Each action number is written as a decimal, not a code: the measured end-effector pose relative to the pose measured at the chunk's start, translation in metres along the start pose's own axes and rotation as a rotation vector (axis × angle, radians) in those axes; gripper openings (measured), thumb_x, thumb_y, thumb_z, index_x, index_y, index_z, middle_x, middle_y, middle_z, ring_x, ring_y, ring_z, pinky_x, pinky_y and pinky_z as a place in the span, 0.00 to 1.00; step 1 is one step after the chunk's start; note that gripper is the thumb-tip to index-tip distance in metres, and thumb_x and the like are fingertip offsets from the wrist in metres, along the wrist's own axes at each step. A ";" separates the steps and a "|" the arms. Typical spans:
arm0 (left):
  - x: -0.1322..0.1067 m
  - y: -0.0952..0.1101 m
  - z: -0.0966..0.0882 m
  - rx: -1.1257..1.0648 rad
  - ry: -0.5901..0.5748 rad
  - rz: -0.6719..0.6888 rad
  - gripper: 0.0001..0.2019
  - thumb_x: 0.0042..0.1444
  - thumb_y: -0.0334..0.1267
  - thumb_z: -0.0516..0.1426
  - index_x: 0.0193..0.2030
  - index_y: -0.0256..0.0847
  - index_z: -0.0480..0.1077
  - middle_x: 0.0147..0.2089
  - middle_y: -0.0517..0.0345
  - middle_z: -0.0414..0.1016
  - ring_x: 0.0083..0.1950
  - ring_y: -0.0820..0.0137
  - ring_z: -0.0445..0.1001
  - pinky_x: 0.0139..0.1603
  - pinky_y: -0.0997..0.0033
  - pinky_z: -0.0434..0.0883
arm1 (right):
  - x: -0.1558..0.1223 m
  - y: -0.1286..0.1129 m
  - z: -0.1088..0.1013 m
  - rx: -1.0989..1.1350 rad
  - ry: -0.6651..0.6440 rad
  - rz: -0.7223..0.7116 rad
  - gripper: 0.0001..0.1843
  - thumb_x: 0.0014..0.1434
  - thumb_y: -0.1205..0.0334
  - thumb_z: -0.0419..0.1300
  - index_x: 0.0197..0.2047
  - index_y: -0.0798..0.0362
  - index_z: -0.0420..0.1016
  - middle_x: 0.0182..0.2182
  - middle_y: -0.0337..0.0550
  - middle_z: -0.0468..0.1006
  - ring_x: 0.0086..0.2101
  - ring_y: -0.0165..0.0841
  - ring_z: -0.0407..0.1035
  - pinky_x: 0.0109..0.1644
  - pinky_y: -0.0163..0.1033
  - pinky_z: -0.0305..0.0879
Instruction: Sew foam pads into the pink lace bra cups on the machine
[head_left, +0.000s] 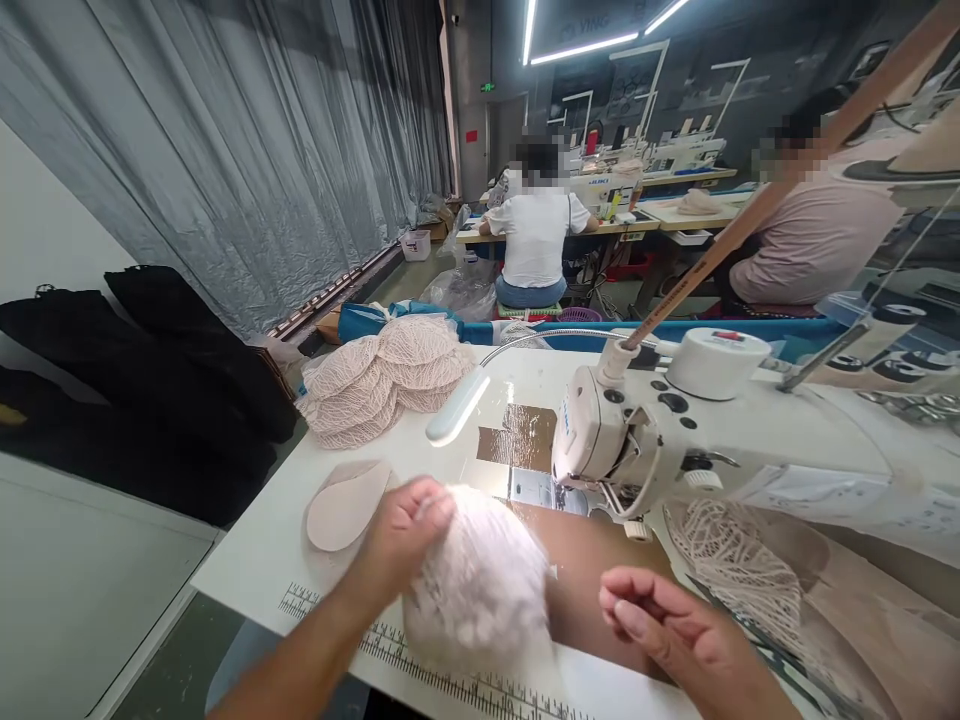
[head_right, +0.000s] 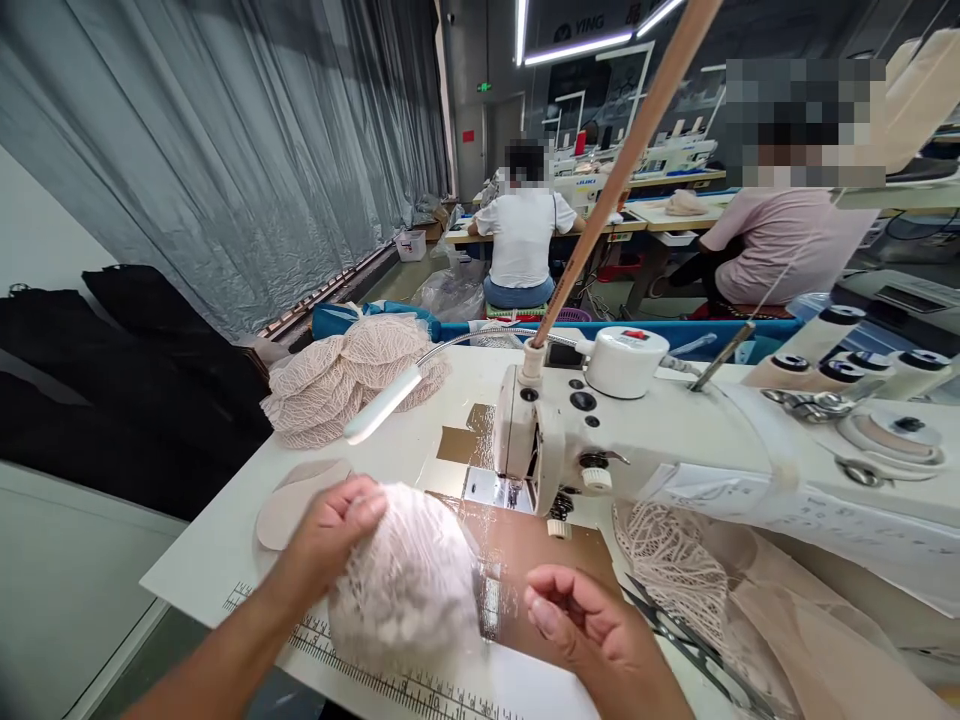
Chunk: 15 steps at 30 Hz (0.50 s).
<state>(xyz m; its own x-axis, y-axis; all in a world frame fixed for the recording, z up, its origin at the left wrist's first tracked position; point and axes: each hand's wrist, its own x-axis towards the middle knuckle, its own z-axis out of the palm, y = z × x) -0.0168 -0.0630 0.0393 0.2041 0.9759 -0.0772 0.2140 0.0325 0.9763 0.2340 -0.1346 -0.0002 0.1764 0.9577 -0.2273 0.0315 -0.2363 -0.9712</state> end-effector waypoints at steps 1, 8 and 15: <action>0.005 0.006 -0.009 0.132 0.105 0.093 0.17 0.60 0.47 0.54 0.26 0.39 0.59 0.24 0.65 0.58 0.26 0.76 0.58 0.28 0.77 0.59 | 0.000 -0.001 -0.005 -0.049 0.041 -0.019 0.22 0.48 0.41 0.62 0.34 0.52 0.78 0.30 0.44 0.79 0.32 0.35 0.72 0.38 0.36 0.70; 0.047 -0.019 0.054 1.165 0.060 0.722 0.10 0.57 0.26 0.49 0.27 0.38 0.64 0.26 0.55 0.67 0.30 0.68 0.66 0.31 0.70 0.63 | 0.023 -0.011 -0.016 -0.563 -0.046 -0.272 0.17 0.57 0.47 0.53 0.36 0.47 0.78 0.35 0.41 0.81 0.35 0.37 0.75 0.36 0.35 0.70; 0.035 -0.043 0.119 1.421 -0.256 0.756 0.06 0.49 0.22 0.54 0.29 0.36 0.67 0.26 0.53 0.68 0.27 0.66 0.66 0.28 0.66 0.63 | 0.053 0.002 -0.001 -1.006 -0.226 -0.514 0.21 0.61 0.67 0.42 0.44 0.52 0.76 0.43 0.50 0.79 0.39 0.39 0.74 0.42 0.43 0.71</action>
<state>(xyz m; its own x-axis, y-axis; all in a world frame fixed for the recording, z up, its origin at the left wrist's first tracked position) 0.0946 -0.0554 -0.0293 0.7793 0.6121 0.1343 0.6265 -0.7657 -0.1456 0.2446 -0.0843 -0.0145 -0.2613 0.9625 0.0723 0.8371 0.2633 -0.4795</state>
